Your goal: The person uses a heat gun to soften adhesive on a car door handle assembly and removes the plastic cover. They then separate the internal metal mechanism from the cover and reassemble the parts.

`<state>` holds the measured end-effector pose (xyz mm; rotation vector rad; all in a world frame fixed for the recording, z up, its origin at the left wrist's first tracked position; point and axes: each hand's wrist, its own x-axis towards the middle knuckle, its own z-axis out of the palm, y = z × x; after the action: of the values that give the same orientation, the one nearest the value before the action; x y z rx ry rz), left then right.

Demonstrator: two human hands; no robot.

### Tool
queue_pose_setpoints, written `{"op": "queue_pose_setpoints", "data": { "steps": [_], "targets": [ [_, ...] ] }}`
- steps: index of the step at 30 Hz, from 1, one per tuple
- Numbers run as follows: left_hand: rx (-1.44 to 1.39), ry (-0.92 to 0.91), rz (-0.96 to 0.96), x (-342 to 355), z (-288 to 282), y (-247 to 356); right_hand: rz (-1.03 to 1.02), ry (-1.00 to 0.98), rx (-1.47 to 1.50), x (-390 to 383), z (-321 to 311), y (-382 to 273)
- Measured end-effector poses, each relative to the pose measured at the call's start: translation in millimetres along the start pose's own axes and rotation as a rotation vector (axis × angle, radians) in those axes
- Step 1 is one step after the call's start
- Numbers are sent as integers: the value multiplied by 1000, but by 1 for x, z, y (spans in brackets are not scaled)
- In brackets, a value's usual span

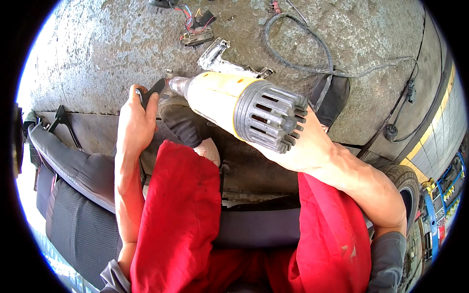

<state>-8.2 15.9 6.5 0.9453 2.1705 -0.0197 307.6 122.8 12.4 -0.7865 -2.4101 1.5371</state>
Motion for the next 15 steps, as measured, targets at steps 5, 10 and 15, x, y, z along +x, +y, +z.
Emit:
{"op": "queue_pose_setpoints", "data": {
  "steps": [5, 10, 15],
  "targets": [
    [81, 62, 97, 2, 2, -4, -7, -8, -17, 0, -3, 1],
    [-2, 0, 8, 0, -1, 1, -1, -31, -27, 1, -3, 0],
    [2, 2, 18, -1, -3, 5, 50, -12, 90, 0, -4, -2]
  ]
}}
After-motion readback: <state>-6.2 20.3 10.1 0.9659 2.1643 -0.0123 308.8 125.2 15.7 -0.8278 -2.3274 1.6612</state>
